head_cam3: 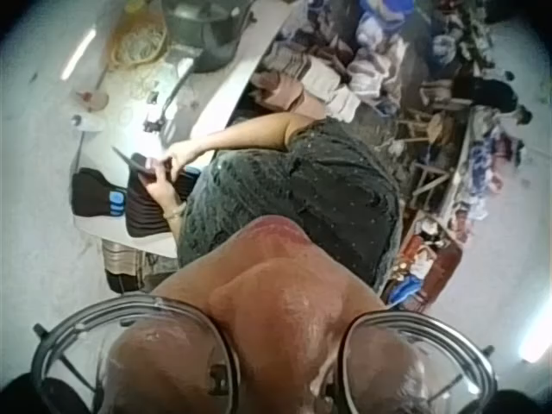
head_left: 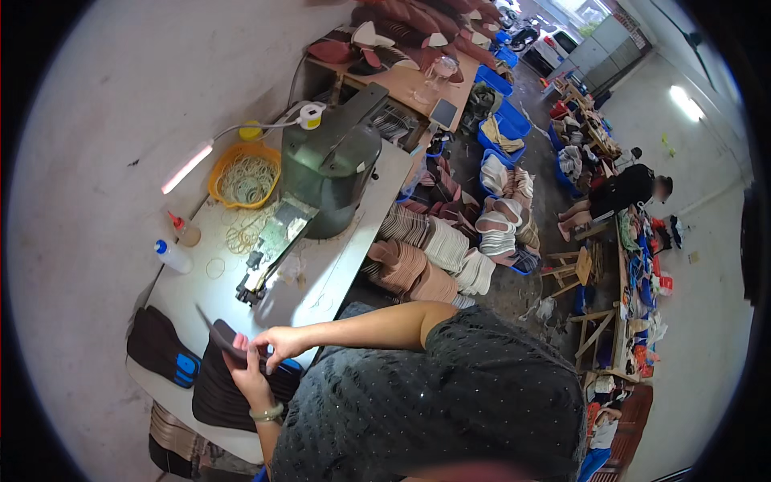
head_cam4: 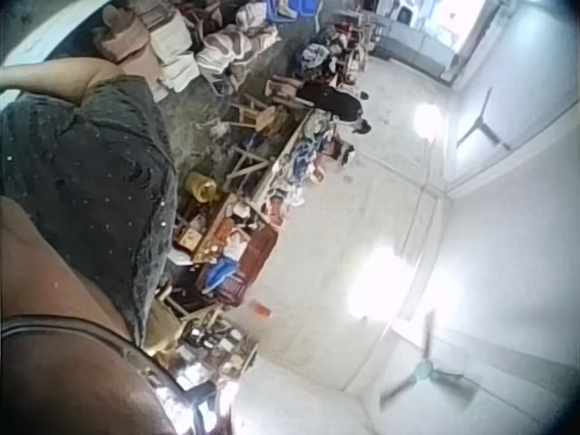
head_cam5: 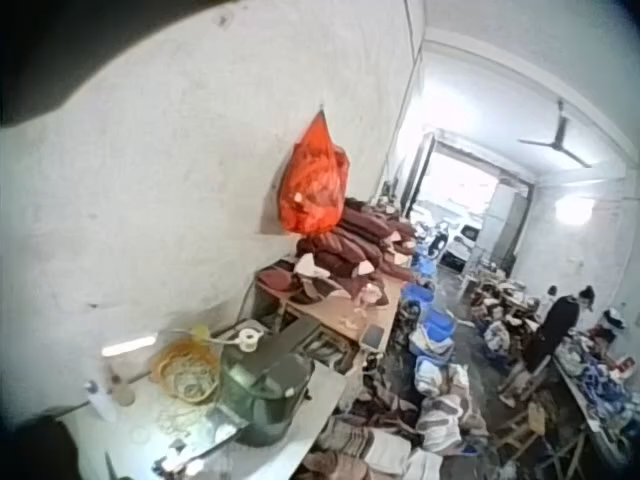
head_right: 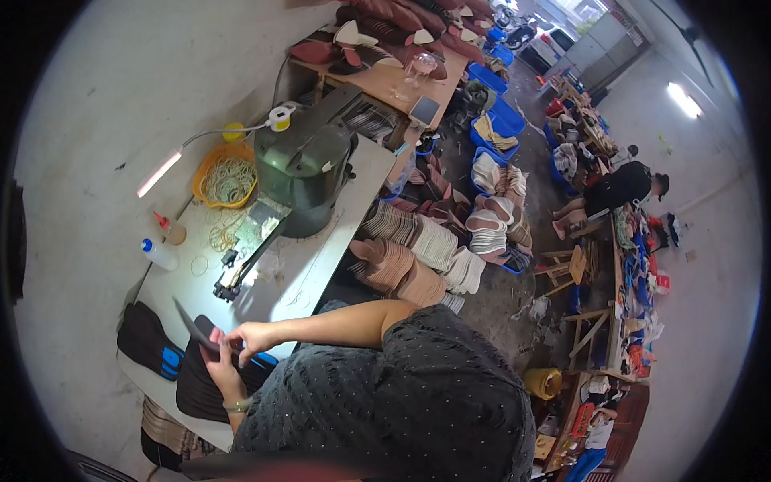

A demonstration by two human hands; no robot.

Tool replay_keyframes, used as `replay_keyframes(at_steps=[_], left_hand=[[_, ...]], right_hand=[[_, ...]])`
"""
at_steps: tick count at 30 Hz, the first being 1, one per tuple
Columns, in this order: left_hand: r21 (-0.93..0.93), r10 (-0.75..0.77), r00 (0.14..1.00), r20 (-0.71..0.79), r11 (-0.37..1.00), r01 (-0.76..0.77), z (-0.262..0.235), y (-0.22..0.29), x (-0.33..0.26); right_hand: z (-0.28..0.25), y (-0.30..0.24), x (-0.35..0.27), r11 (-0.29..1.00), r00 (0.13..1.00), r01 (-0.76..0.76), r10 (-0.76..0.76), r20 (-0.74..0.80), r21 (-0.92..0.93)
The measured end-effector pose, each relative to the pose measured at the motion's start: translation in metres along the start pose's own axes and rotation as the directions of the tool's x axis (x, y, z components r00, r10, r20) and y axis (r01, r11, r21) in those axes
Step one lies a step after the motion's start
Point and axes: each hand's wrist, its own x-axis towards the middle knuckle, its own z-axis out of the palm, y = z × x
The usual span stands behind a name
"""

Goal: The recorder is manually inspecting and sorting shoe insoles/components at a manufacturing workbench.

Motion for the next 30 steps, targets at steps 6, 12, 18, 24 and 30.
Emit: replay_keyframes(at_steps=[6, 12, 18, 24, 30], left_hand=[[0.372, 0.309, 0.951, 0.027, 0.880, -0.296, 0.053, 0.048, 0.013], [0.433, 0.466, 0.803, 0.372, 0.678, -0.594, 0.053, 0.086, 0.004], [-0.075, -0.142, 0.902, 0.409, 0.979, 0.188, 0.025, 0.100, 0.039], [0.017, -0.148, 0.884, 0.443, 0.987, 0.157, 0.029, 0.082, 0.038], [0.494, 0.120, 0.793, 0.597, 0.724, -0.481, 0.007, 0.062, 0.057]], right_hand=[[0.021, -0.004, -0.007, 0.994, 0.874, 0.066, -0.099, -0.476, -0.086], [-0.008, -0.072, -0.033, 0.838, 0.903, 0.267, -0.043, -0.428, 0.477], [-0.019, -0.064, -0.041, 0.744, 0.988, 0.066, 0.045, -0.149, 0.665], [-0.010, -0.040, -0.037, 0.926, 0.970, -0.077, 0.156, -0.188, 0.370], [-0.073, -0.031, -0.065, 0.631, 0.964, 0.003, 0.203, -0.169, 0.776]])
